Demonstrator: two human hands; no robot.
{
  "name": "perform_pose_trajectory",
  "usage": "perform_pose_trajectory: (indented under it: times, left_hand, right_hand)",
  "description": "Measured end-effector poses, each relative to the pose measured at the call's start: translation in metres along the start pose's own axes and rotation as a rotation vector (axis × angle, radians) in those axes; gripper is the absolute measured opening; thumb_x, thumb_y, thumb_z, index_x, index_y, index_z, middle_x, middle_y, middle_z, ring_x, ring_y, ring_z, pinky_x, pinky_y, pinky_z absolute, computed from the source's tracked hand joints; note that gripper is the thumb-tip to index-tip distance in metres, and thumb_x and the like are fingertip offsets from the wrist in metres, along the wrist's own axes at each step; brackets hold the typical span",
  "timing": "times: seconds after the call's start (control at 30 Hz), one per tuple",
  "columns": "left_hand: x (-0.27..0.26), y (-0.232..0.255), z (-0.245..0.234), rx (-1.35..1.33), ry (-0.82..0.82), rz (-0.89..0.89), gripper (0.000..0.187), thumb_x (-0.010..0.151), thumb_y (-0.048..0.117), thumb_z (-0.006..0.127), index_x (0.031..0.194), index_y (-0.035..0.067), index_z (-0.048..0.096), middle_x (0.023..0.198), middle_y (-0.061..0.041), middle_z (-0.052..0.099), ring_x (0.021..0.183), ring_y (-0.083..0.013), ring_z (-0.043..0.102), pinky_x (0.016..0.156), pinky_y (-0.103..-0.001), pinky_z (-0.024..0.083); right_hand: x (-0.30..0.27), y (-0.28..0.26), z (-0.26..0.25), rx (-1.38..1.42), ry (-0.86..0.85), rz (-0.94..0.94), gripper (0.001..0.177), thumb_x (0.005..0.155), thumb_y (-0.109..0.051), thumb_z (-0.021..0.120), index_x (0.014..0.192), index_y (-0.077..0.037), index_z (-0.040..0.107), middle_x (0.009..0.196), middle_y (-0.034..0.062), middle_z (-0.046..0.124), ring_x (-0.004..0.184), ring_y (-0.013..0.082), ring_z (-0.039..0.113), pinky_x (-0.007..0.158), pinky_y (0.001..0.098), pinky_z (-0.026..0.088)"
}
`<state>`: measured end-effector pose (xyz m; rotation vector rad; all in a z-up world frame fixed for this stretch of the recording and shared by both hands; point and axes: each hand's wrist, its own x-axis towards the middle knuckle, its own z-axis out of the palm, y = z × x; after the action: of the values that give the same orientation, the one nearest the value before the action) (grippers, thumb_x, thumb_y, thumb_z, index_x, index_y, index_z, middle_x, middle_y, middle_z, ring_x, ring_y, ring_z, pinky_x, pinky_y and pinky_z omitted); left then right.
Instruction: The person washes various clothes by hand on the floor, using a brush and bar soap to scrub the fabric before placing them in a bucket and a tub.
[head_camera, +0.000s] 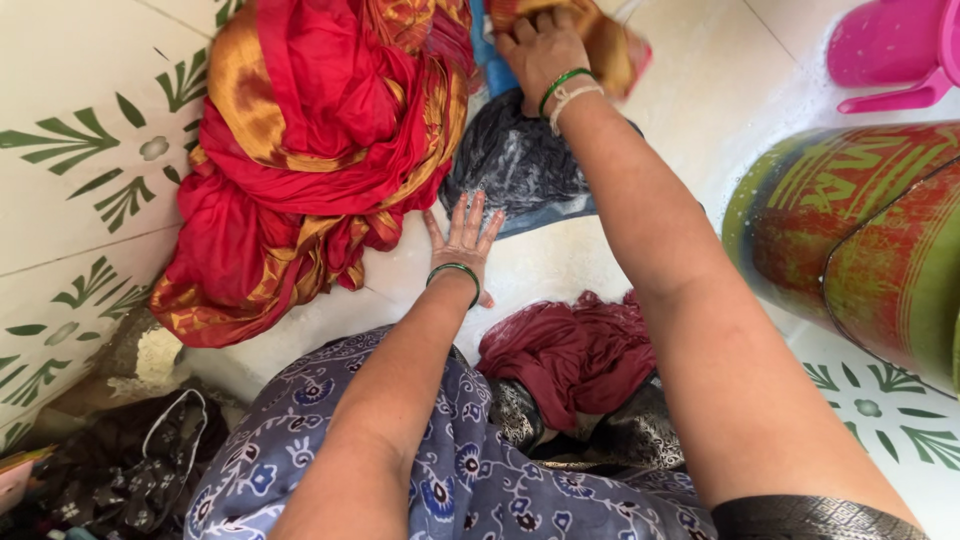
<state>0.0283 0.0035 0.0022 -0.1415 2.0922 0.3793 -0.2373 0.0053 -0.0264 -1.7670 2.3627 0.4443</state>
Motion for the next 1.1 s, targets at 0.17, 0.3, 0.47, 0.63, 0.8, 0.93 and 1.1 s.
perform_pose_trajectory:
  times: [0.17, 0.3, 0.47, 0.63, 0.8, 0.93, 1.1]
  left_hand:
    - [-0.001, 0.001, -0.004, -0.011, -0.006, -0.011, 0.158, 0.058, 0.064, 0.091, 0.163, 0.025, -0.020, 0.167, -0.015, -0.031, 0.154, -0.0377, -0.027, 0.113, -0.079, -0.004]
    - [-0.002, 0.002, -0.004, -0.011, 0.012, -0.011, 0.157, 0.058, 0.063, 0.092, 0.162, 0.024, -0.019, 0.167, -0.016, -0.030, 0.155, -0.0385, -0.025, 0.112, -0.080, -0.003]
    - [0.001, 0.003, -0.007, -0.024, -0.032, -0.013, 0.161, 0.057, 0.062, 0.093, 0.162, 0.024, -0.022, 0.168, -0.015, -0.030, 0.155, -0.0374, -0.022, 0.112, -0.079, 0.001]
    - [0.002, 0.007, -0.003, 0.004, -0.044, -0.021, 0.158, 0.059, 0.066, 0.091, 0.162, 0.024, -0.022, 0.167, -0.017, -0.031, 0.156, -0.0378, -0.022, 0.112, -0.079, -0.001]
    - [0.006, 0.009, 0.011, 0.026, 0.004, -0.017, 0.150, 0.063, 0.067, 0.087, 0.163, 0.025, -0.017, 0.167, -0.017, -0.031, 0.155, -0.0367, -0.021, 0.112, -0.079, -0.004]
    - [0.004, 0.011, -0.003, 0.034, -0.084, -0.020, 0.149, 0.066, 0.067, 0.086, 0.163, 0.024, -0.019, 0.166, -0.016, -0.031, 0.156, -0.0377, -0.024, 0.112, -0.079, -0.004]
    - [0.003, 0.008, -0.001, 0.010, -0.058, -0.015, 0.151, 0.065, 0.065, 0.087, 0.163, 0.026, -0.021, 0.166, -0.016, -0.033, 0.155, -0.0370, -0.024, 0.112, -0.079, -0.004]
  right_hand:
    - [-0.008, 0.003, -0.015, -0.028, -0.162, -0.023, 0.078, 0.061, -0.036, 0.093, 0.128, -0.013, 0.061, 0.130, 0.0096, 0.062, 0.129, 0.0318, 0.054, 0.111, 0.0578, 0.036]
    - [-0.053, 0.020, 0.011, 0.675, 0.124, 0.112, 0.073, 0.071, -0.010, 0.081, 0.139, -0.009, 0.053, 0.145, 0.0166, 0.060, 0.120, 0.0350, 0.066, 0.101, 0.0430, 0.054]
    - [-0.124, 0.000, 0.010, 1.240, 0.365, 0.475, 0.079, 0.072, -0.002, 0.060, 0.149, -0.008, 0.042, 0.141, 0.0202, 0.061, 0.122, 0.0322, 0.068, 0.106, 0.0424, 0.054]
    - [-0.123, -0.097, 0.031, 0.500, 0.349, 0.442, 0.077, 0.071, -0.028, 0.078, 0.141, -0.013, 0.049, 0.131, 0.0229, 0.055, 0.120, 0.0432, 0.052, 0.096, 0.0554, 0.045]
    - [-0.091, -0.042, 0.071, 0.373, 0.258, 0.513, 0.066, 0.094, -0.047, 0.067, 0.147, -0.011, 0.053, 0.137, 0.0277, 0.053, 0.117, 0.0439, 0.053, 0.087, 0.0541, 0.047]
    - [-0.099, -0.092, 0.094, 0.400, 0.391, 0.439, 0.072, 0.092, -0.049, 0.067, 0.140, 0.002, 0.053, 0.137, 0.0272, 0.053, 0.117, 0.0424, 0.055, 0.096, 0.0560, 0.047]
    - [-0.097, -0.038, 0.079, 0.487, -0.037, 0.544, 0.048, 0.100, -0.039, 0.065, 0.139, -0.013, 0.057, 0.137, 0.0261, 0.058, 0.126, 0.0453, 0.055, 0.098, 0.0585, 0.046]
